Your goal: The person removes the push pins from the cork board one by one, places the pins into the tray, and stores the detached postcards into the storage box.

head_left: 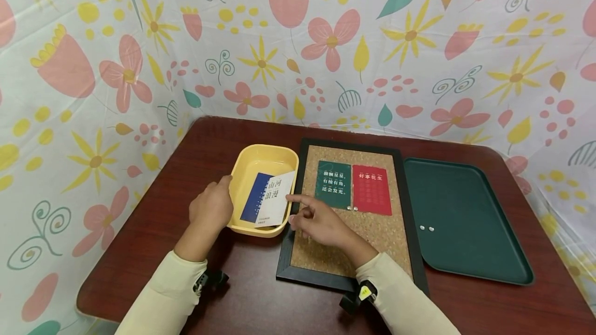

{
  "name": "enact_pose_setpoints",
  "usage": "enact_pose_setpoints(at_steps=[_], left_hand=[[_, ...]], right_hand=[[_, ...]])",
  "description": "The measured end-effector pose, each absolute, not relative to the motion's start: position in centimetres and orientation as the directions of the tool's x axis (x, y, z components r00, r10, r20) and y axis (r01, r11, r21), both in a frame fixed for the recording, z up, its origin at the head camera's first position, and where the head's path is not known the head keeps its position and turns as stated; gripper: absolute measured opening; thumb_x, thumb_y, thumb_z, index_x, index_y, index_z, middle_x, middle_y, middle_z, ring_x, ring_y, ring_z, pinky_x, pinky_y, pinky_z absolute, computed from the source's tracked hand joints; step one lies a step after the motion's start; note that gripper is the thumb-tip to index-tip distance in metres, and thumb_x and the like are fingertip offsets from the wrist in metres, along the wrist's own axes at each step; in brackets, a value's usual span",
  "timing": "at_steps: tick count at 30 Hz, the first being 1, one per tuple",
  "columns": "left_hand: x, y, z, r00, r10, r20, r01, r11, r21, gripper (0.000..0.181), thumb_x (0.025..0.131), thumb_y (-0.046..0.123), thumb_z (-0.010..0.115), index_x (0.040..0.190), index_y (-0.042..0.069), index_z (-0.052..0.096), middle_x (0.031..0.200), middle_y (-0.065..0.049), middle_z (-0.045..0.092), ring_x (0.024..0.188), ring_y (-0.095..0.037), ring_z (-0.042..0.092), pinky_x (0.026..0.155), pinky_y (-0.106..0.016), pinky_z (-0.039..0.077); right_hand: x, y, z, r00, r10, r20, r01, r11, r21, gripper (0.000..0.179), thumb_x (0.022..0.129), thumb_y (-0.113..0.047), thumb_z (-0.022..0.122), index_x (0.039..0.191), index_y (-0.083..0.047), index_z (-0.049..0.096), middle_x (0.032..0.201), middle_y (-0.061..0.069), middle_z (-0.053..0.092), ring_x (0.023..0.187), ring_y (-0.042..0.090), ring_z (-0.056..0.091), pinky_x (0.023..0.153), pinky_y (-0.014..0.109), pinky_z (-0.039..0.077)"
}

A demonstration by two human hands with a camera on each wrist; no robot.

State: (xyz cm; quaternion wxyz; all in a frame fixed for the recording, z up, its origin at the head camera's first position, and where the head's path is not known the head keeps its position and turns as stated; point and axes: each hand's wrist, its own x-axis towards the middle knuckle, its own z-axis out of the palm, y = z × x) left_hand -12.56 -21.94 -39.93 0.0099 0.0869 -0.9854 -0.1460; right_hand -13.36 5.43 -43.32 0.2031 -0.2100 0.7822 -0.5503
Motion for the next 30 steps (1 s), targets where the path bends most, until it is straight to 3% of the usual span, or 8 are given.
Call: enact_pose_setpoints(at_steps=[10, 30], left_hand=[[-12.54, -22.09, -40.08, -0.985, -0.171, -0.002, -0.164, 0.941, 0.297, 0.045, 0.103, 0.005, 0.047, 0.147, 0.014, 0.053, 0.112, -0.021, 0.065, 0.084, -0.04, 0.067, 0.065, -0.057, 0.054], [-12.7, -21.94, -40.09, -0.984, -0.177, -0.03, -0.177, 0.935, 0.308, 0.045, 0.102, 0.006, 0.046, 0.147, 0.013, 0.049, 0.109, -0.02, 0.064, 0.085, -0.041, 0.066, 0.065, -0.057, 0.052]], right_hand=[[-13.05, 5.08, -43.3, -0.806, -0.579, -0.123, -0.118, 0.36, -0.926, 0.06, 0.1, -0.022, 0.066, 0.156, -0.02, 0.044, 0.086, 0.006, 0.072, 0.064, 0.022, 0.063, 0.057, 0.038, 0.053], [-12.78, 6.0, -43.52, -0.851, -0.522, -0.063, -0.141, 0.343, -0.929, 0.056, 0.1, -0.017, 0.066, 0.153, -0.015, 0.047, 0.073, 0.011, 0.063, 0.062, 0.025, 0.061, 0.055, 0.037, 0.052]])
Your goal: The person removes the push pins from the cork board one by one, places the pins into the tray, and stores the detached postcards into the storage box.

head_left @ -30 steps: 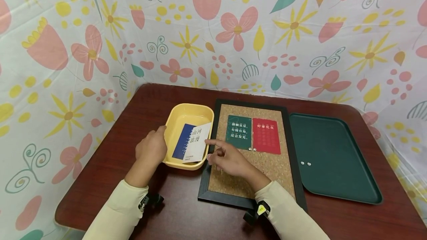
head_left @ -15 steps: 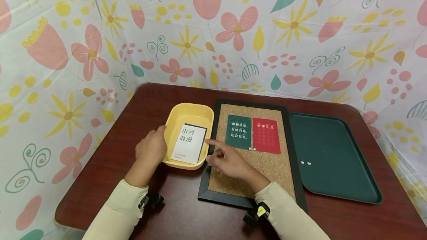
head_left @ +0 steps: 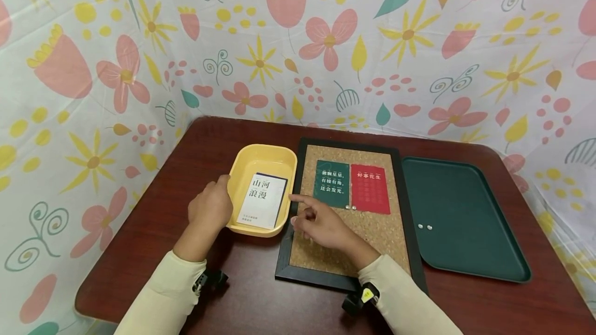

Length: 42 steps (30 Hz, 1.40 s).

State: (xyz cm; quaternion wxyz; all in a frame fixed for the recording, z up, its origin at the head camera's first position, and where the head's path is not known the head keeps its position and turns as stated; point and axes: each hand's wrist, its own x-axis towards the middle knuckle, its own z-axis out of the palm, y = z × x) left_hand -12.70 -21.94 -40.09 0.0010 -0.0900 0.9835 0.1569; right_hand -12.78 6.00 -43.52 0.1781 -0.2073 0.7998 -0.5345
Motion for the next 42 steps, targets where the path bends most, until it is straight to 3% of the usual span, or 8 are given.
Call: enact_pose_setpoints(at_steps=[9, 17, 24, 29, 42], left_hand=[[-12.6, -21.5, -40.1, -0.978, -0.206, -0.005, -0.199, 0.937, 0.286, 0.044, 0.103, 0.019, 0.051, 0.146, 0.011, 0.05, 0.108, -0.022, 0.062, 0.092, -0.042, 0.066, 0.069, -0.058, 0.052], [-12.3, -21.0, -39.9, -0.98, -0.195, 0.047, -0.173, 0.941, 0.292, 0.044, 0.101, 0.021, 0.057, 0.142, 0.005, 0.054, 0.118, -0.025, 0.055, 0.106, -0.045, 0.058, 0.078, -0.061, 0.05], [-12.0, -20.5, -39.9, -0.979, -0.128, 0.16, -0.082, 0.96, 0.268, 0.042, 0.098, 0.019, 0.064, 0.135, 0.001, 0.061, 0.125, -0.025, 0.055, 0.116, -0.044, 0.051, 0.088, -0.059, 0.047], [-12.0, -19.6, -39.7, -0.973, -0.071, 0.221, -0.016, 0.97, 0.244, 0.04, 0.097, 0.023, 0.067, 0.13, 0.0, 0.064, 0.124, -0.025, 0.057, 0.118, -0.043, 0.049, 0.093, -0.059, 0.044], [-11.8, -16.4, -39.9, -0.94, 0.11, 0.322, 0.166, 0.974, 0.152, 0.034, 0.094, 0.022, 0.071, 0.123, 0.005, 0.07, 0.122, -0.02, 0.064, 0.113, -0.041, 0.057, 0.088, -0.055, 0.049]], right_hand=[[-12.8, 6.6, -43.8, -0.871, -0.489, -0.053, -0.144, 0.356, -0.924, 0.047, 0.099, -0.013, 0.064, 0.145, -0.011, 0.054, 0.081, 0.006, 0.068, 0.062, 0.019, 0.059, 0.052, 0.035, 0.051], [-12.9, 7.4, -44.1, -0.882, -0.469, -0.052, -0.149, 0.381, -0.912, 0.041, 0.098, -0.008, 0.061, 0.139, -0.009, 0.059, 0.082, 0.006, 0.069, 0.066, 0.02, 0.06, 0.052, 0.034, 0.05], [-12.9, 8.3, -44.0, -0.894, -0.443, -0.071, -0.123, 0.395, -0.91, 0.036, 0.099, -0.01, 0.063, 0.135, -0.008, 0.063, 0.091, 0.006, 0.072, 0.066, 0.02, 0.061, 0.053, 0.034, 0.05], [-13.1, 9.1, -44.1, -0.903, -0.42, -0.092, -0.104, 0.421, -0.901, 0.032, 0.099, -0.013, 0.065, 0.132, -0.01, 0.065, 0.085, 0.006, 0.069, 0.064, 0.022, 0.059, 0.054, 0.036, 0.051], [-13.3, 10.7, -44.2, -0.911, -0.398, -0.105, -0.087, 0.435, -0.896, 0.03, 0.099, -0.009, 0.062, 0.129, -0.007, 0.065, 0.092, 0.004, 0.07, 0.068, 0.022, 0.06, 0.055, 0.032, 0.048]])
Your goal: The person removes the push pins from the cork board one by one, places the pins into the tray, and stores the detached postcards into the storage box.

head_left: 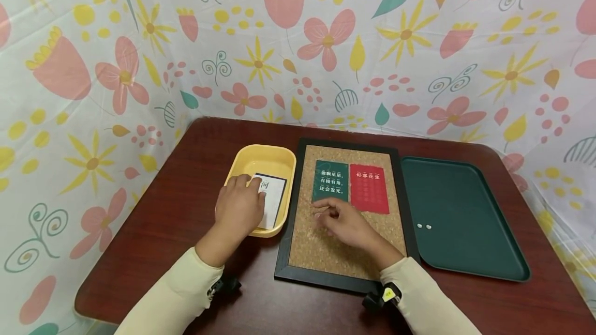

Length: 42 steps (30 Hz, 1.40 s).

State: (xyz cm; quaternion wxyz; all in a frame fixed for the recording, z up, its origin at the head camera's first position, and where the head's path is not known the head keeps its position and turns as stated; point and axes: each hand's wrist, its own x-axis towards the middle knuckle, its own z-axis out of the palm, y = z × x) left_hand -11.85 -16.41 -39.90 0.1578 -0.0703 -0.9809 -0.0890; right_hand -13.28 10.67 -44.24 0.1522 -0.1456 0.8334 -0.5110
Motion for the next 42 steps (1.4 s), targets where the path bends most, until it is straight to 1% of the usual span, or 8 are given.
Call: enact_pose_setpoints(at_steps=[8, 16, 21, 25, 28, 33, 38, 42], left_hand=[[-11.7, -14.9, -39.8, -0.91, 0.19, 0.369, 0.247, 0.962, 0.113, 0.032, 0.095, 0.023, 0.071, 0.121, 0.006, 0.072, 0.122, -0.019, 0.065, 0.111, -0.039, 0.06, 0.085, -0.054, 0.051], [-11.5, -14.0, -39.9, -0.894, 0.23, 0.384, 0.305, 0.941, 0.148, 0.034, 0.096, 0.026, 0.071, 0.125, 0.008, 0.071, 0.121, -0.016, 0.066, 0.11, -0.037, 0.061, 0.083, -0.054, 0.052], [-11.3, -13.1, -39.7, -0.884, 0.275, 0.378, 0.352, 0.924, 0.152, 0.034, 0.097, 0.025, 0.071, 0.126, 0.008, 0.07, 0.123, -0.015, 0.065, 0.112, -0.037, 0.061, 0.086, -0.053, 0.052], [-11.2, -12.4, -39.6, -0.873, 0.314, 0.374, 0.387, 0.912, 0.137, 0.033, 0.096, 0.026, 0.073, 0.124, 0.008, 0.071, 0.125, -0.015, 0.064, 0.115, -0.036, 0.06, 0.092, -0.053, 0.05], [-11.1, -11.9, -39.6, -0.861, 0.339, 0.379, 0.411, 0.903, 0.126, 0.033, 0.095, 0.025, 0.074, 0.123, 0.008, 0.071, 0.124, -0.015, 0.064, 0.116, -0.035, 0.06, 0.095, -0.053, 0.048], [-11.1, -11.2, -39.6, -0.853, 0.39, 0.347, 0.451, 0.886, 0.11, 0.033, 0.094, 0.024, 0.073, 0.124, 0.009, 0.07, 0.123, -0.015, 0.064, 0.116, -0.034, 0.059, 0.095, -0.052, 0.048], [-11.1, -10.5, -39.8, -0.849, 0.437, 0.298, 0.479, 0.873, 0.085, 0.032, 0.096, 0.027, 0.071, 0.124, 0.012, 0.069, 0.126, -0.012, 0.063, 0.119, -0.03, 0.058, 0.097, -0.048, 0.048], [-11.3, -9.9, -40.0, -0.837, 0.476, 0.272, 0.511, 0.856, 0.077, 0.033, 0.096, 0.027, 0.071, 0.125, 0.012, 0.069, 0.126, -0.01, 0.063, 0.119, -0.028, 0.057, 0.097, -0.046, 0.048]], right_hand=[[-13.5, 11.8, -44.4, -0.908, -0.407, -0.102, -0.088, 0.422, -0.903, 0.029, 0.1, -0.01, 0.062, 0.129, -0.004, 0.064, 0.096, 0.008, 0.071, 0.071, 0.022, 0.06, 0.058, 0.031, 0.05], [-13.5, 12.8, -44.3, -0.909, -0.405, -0.098, -0.098, 0.437, -0.894, 0.03, 0.101, -0.009, 0.06, 0.13, -0.002, 0.063, 0.098, 0.006, 0.071, 0.072, 0.022, 0.061, 0.059, 0.031, 0.051], [-13.5, 13.7, -44.3, -0.915, -0.392, -0.089, -0.114, 0.465, -0.878, 0.029, 0.102, -0.01, 0.058, 0.13, -0.002, 0.063, 0.097, 0.007, 0.071, 0.074, 0.022, 0.063, 0.059, 0.032, 0.051], [-13.5, 14.5, -44.3, -0.921, -0.378, -0.093, -0.109, 0.48, -0.87, 0.029, 0.104, -0.013, 0.059, 0.13, -0.003, 0.063, 0.097, 0.006, 0.072, 0.079, 0.022, 0.066, 0.06, 0.033, 0.052], [-13.4, 15.1, -44.2, -0.924, -0.369, -0.099, -0.103, 0.49, -0.866, 0.03, 0.103, -0.014, 0.06, 0.131, -0.003, 0.062, 0.094, 0.006, 0.072, 0.077, 0.023, 0.065, 0.059, 0.033, 0.051], [-13.4, 15.8, -43.9, -0.931, -0.35, -0.102, -0.097, 0.508, -0.856, 0.032, 0.103, -0.014, 0.061, 0.132, -0.002, 0.061, 0.093, 0.008, 0.071, 0.072, 0.025, 0.062, 0.055, 0.032, 0.049], [-13.5, 16.6, -43.9, -0.935, -0.345, -0.078, -0.12, 0.519, -0.846, 0.031, 0.102, -0.012, 0.06, 0.131, 0.0, 0.062, 0.096, 0.008, 0.072, 0.077, 0.024, 0.065, 0.056, 0.033, 0.051], [-13.6, 17.2, -44.0, -0.945, -0.323, -0.057, -0.137, 0.545, -0.827, 0.03, 0.101, -0.01, 0.06, 0.129, -0.002, 0.064, 0.094, 0.005, 0.069, 0.073, 0.021, 0.061, 0.053, 0.031, 0.047]])
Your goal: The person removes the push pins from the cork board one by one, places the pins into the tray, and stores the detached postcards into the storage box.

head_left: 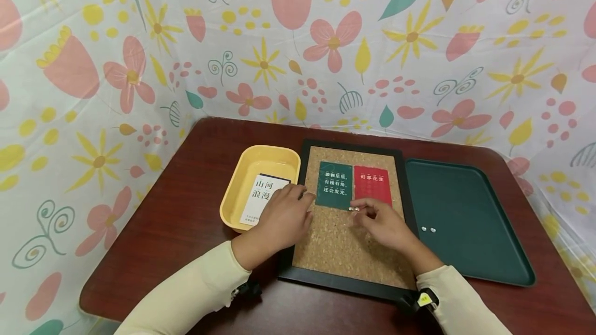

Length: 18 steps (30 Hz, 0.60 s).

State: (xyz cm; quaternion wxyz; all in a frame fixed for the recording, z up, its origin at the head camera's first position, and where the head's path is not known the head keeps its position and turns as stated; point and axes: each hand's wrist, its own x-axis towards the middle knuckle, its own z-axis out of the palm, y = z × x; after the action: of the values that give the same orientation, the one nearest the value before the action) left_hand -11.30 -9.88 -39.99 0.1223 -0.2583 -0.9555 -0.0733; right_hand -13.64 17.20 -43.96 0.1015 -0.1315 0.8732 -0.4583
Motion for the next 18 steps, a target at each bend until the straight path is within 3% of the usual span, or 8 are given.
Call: enact_pose_setpoints(at_steps=[4, 9, 18], left_hand=[[-11.5, -9.1, -40.0, -0.828, 0.508, 0.236, 0.541, 0.835, 0.099, 0.033, 0.096, 0.027, 0.071, 0.125, 0.013, 0.069, 0.128, -0.009, 0.064, 0.122, -0.027, 0.057, 0.097, -0.045, 0.049], [-11.8, -8.0, -39.9, -0.806, 0.548, 0.226, 0.578, 0.811, 0.095, 0.03, 0.096, 0.028, 0.07, 0.122, 0.014, 0.071, 0.126, -0.008, 0.065, 0.121, -0.026, 0.058, 0.097, -0.043, 0.05], [-12.4, -6.4, -40.4, -0.789, 0.592, 0.166, 0.609, 0.789, 0.08, 0.025, 0.099, 0.031, 0.067, 0.119, 0.016, 0.072, 0.125, -0.007, 0.066, 0.12, -0.027, 0.06, 0.095, -0.041, 0.052]], right_hand=[[-13.8, 17.8, -44.1, -0.95, -0.312, -0.027, -0.161, 0.561, -0.812, 0.028, 0.1, -0.008, 0.059, 0.127, -0.003, 0.065, 0.092, 0.004, 0.069, 0.061, 0.017, 0.051, 0.049, 0.029, 0.041], [-13.9, 18.4, -44.2, -0.954, -0.299, 0.002, -0.183, 0.581, -0.793, 0.026, 0.099, -0.006, 0.059, 0.124, -0.002, 0.066, 0.091, 0.006, 0.07, 0.059, 0.017, 0.049, 0.048, 0.03, 0.039], [-13.8, 19.0, -44.5, -0.965, -0.245, 0.099, -0.249, 0.72, -0.648, 0.026, 0.1, -0.016, 0.065, 0.122, -0.003, 0.068, 0.097, 0.004, 0.07, 0.086, 0.021, 0.061, 0.068, 0.039, 0.049]])
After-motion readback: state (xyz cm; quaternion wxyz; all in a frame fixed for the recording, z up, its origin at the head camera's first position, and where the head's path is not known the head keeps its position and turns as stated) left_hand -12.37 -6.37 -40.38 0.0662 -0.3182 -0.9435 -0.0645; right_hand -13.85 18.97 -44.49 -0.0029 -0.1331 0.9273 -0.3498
